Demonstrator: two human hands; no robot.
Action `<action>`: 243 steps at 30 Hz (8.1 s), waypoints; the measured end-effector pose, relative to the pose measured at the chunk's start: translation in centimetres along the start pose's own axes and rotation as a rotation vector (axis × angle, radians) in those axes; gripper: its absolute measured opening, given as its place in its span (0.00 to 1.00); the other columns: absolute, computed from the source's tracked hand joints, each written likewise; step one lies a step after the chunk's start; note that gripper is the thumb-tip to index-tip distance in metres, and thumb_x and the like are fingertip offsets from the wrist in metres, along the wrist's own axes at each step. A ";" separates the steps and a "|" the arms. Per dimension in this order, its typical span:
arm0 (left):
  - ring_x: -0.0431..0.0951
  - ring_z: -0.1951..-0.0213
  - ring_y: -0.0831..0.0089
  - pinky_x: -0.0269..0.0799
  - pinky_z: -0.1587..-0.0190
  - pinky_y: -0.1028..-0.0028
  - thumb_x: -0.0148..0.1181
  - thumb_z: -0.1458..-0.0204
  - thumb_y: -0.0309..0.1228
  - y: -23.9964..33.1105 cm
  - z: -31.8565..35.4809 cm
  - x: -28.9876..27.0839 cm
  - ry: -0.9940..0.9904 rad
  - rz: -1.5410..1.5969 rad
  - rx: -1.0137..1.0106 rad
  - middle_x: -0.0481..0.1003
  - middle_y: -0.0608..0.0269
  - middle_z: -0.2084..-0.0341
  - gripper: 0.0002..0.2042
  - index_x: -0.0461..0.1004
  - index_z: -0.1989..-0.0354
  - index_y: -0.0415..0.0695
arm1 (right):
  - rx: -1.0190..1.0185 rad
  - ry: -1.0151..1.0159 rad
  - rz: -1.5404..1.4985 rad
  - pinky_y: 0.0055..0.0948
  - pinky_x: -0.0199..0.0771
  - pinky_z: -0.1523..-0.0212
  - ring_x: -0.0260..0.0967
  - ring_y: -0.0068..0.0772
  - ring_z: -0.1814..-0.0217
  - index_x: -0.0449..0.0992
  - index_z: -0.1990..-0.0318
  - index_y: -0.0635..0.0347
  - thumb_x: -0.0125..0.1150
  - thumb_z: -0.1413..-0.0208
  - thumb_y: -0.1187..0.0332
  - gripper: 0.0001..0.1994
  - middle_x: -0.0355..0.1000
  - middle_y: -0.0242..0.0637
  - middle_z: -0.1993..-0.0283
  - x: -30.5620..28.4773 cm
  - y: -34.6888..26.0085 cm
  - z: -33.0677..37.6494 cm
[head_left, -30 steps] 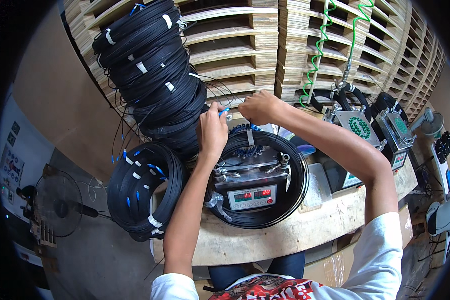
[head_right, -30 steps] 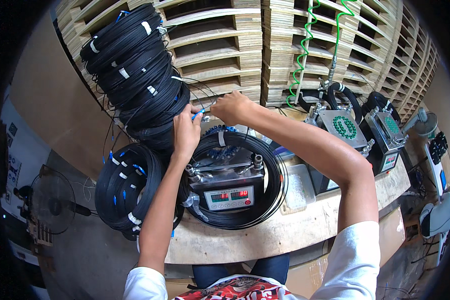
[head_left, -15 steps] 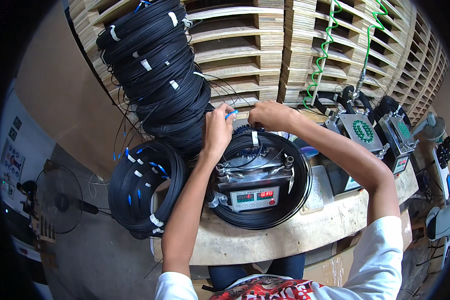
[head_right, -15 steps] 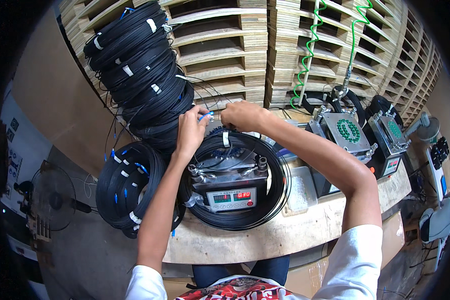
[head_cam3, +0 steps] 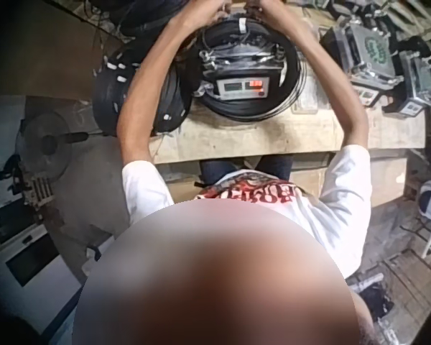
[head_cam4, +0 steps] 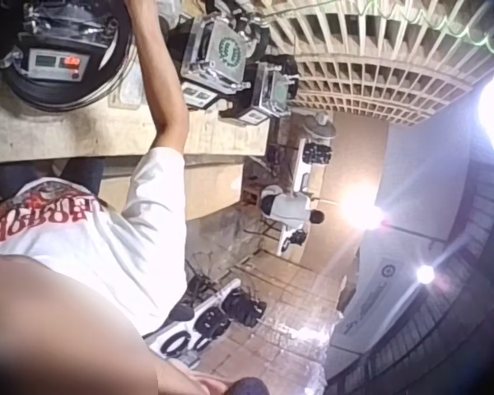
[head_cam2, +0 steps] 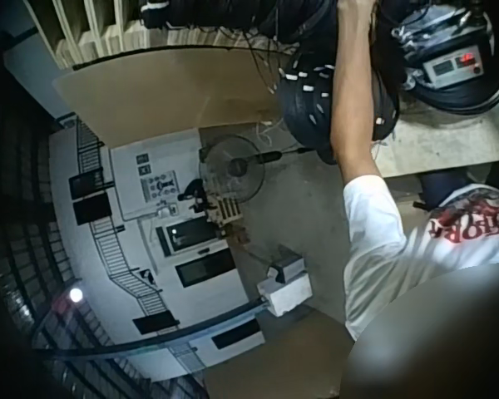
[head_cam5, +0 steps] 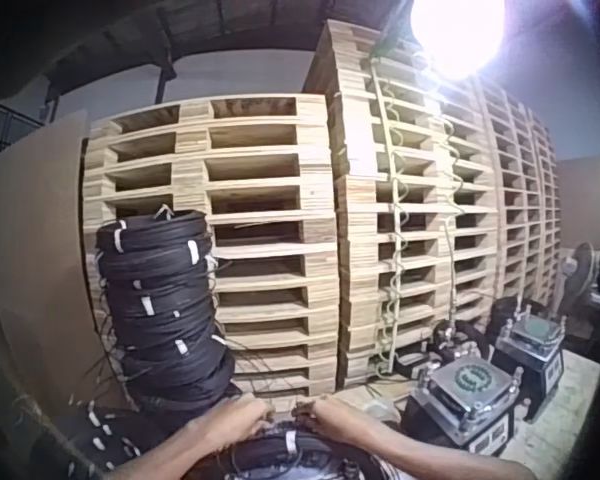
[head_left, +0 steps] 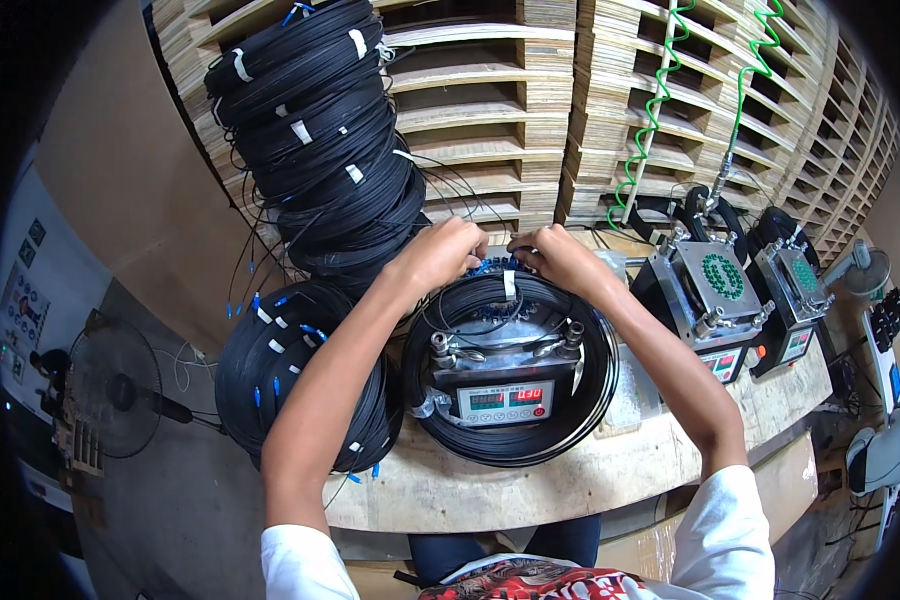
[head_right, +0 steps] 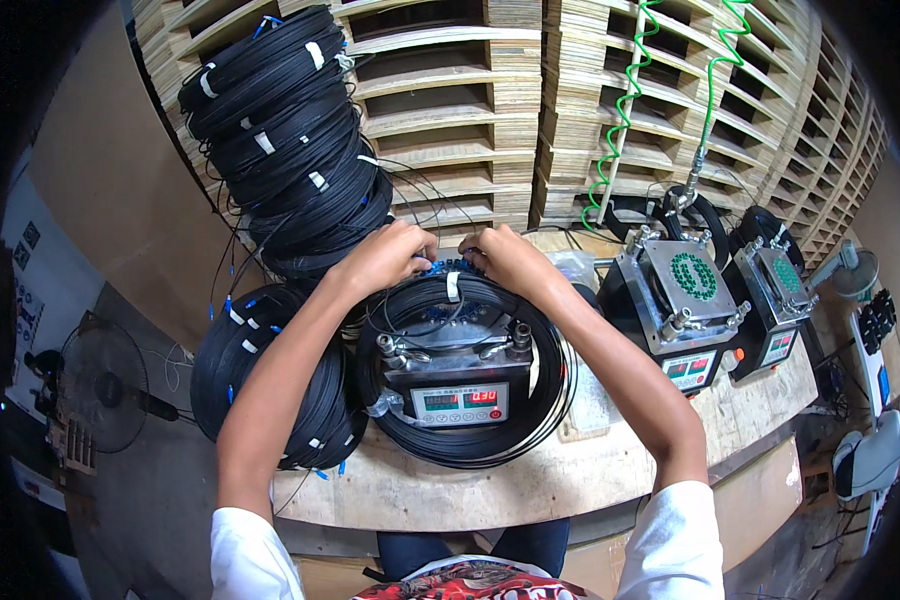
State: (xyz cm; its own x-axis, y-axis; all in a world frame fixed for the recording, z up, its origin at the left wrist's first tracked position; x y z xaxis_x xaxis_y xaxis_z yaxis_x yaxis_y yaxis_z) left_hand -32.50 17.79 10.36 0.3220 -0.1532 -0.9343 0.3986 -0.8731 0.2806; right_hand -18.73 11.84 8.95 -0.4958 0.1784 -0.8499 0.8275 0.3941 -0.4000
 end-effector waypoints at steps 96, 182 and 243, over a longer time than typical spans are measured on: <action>0.76 0.52 0.57 0.64 0.46 0.50 0.51 0.37 0.44 -5.3 -6.6 7.6 -0.198 0.170 -0.191 0.80 0.54 0.57 0.17 0.81 0.54 0.47 | 0.441 -0.012 -1.010 0.19 0.51 0.77 0.55 0.14 0.75 0.77 0.49 0.56 0.60 0.35 0.61 0.12 0.66 0.20 0.71 3.2 17.4 -0.8; 0.69 0.41 0.53 0.64 0.39 0.59 0.58 0.39 0.29 5.8 19.6 8.1 1.067 0.166 -0.211 0.68 0.49 0.46 0.08 0.77 0.54 0.41 | 0.335 0.806 0.063 0.46 0.69 0.55 0.71 0.52 0.58 0.78 0.61 0.66 0.54 0.44 0.73 0.08 0.75 0.50 0.63 -0.6 -2.2 10.0; 0.75 0.47 0.46 0.70 0.45 0.58 0.49 0.34 0.36 4.2 19.2 7.8 1.081 0.224 -0.400 0.74 0.42 0.49 0.18 0.72 0.43 0.37 | 0.287 0.853 0.042 0.40 0.69 0.58 0.71 0.40 0.56 0.75 0.55 0.62 0.60 0.38 0.72 0.07 0.72 0.45 0.62 1.8 -5.1 21.2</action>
State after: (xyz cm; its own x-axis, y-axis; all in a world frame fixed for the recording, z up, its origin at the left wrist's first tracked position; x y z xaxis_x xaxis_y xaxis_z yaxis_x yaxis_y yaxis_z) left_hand -44.83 4.04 0.02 0.9042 0.3560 -0.2361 0.4199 -0.6398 0.6437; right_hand -18.26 -8.96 2.20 -0.3960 0.8412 -0.3683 0.8268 0.1521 -0.5416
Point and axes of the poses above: each hand's wrist, its own z-axis away from the middle knuckle, its own x-axis out of the palm, y = z × x, the point moved 7 cm from there along -z, towards the middle knuckle
